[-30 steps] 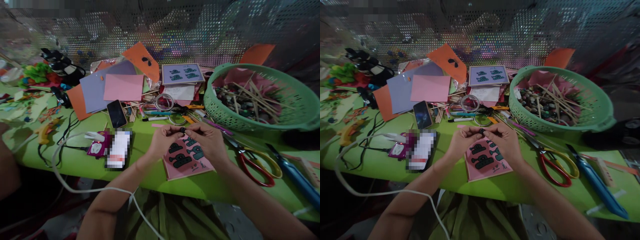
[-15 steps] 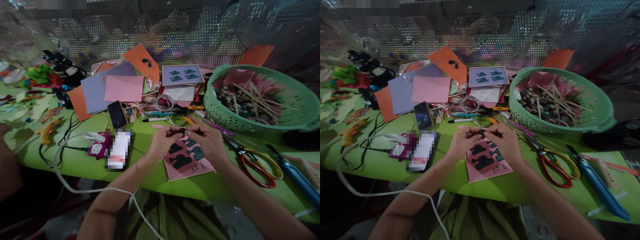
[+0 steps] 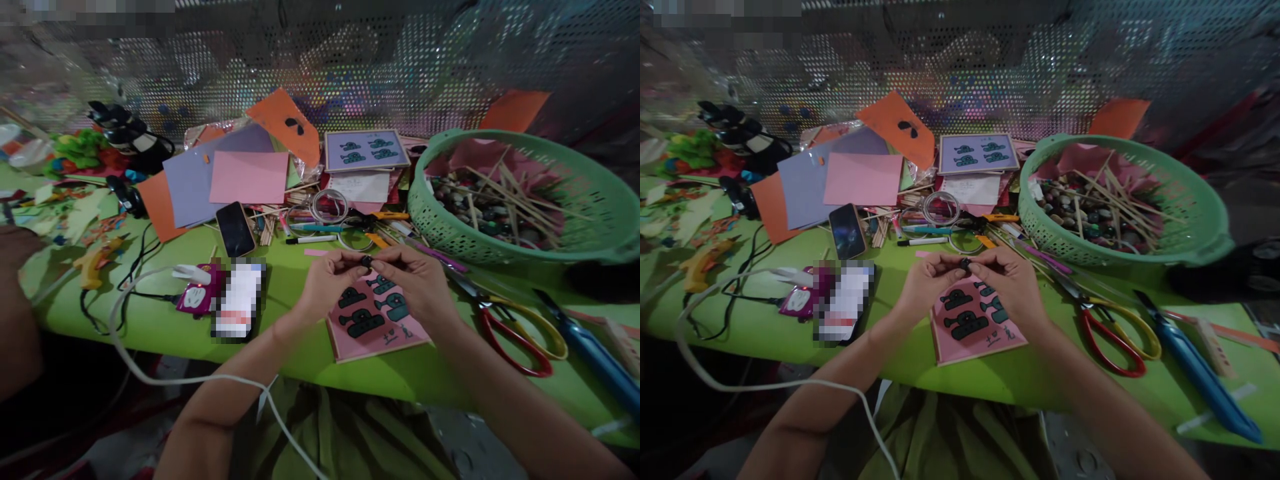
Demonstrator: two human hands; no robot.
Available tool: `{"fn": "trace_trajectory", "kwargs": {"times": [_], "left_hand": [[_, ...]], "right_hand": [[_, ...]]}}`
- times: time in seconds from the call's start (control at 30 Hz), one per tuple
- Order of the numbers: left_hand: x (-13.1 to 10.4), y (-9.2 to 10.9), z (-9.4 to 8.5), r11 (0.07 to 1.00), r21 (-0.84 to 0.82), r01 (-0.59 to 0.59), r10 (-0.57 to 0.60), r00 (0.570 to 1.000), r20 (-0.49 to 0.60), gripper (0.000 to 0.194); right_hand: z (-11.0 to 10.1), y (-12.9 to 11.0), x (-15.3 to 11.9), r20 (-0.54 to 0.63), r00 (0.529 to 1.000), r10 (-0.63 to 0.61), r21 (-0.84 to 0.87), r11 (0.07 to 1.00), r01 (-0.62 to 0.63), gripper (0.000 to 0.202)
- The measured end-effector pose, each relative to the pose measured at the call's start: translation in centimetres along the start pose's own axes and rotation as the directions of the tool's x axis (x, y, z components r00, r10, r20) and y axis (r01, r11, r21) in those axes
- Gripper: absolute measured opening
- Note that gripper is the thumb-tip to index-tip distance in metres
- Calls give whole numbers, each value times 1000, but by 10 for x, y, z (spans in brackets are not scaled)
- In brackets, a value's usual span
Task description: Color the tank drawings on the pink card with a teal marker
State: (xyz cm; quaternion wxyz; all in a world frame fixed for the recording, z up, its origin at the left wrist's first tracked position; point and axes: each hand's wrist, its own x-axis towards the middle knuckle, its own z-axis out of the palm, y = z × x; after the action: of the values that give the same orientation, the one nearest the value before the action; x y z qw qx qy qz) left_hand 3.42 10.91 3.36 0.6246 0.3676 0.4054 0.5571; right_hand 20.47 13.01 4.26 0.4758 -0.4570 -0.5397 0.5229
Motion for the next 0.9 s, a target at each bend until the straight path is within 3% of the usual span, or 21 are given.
{"fn": "trace_trajectory", "kwargs": {"times": [0.9], "left_hand": [[-1, 0, 2, 1000, 0, -4, 4, 1000, 15, 37]], "right_hand": [[0, 4, 0, 3, 1000, -3, 27, 1000, 3, 11]]}}
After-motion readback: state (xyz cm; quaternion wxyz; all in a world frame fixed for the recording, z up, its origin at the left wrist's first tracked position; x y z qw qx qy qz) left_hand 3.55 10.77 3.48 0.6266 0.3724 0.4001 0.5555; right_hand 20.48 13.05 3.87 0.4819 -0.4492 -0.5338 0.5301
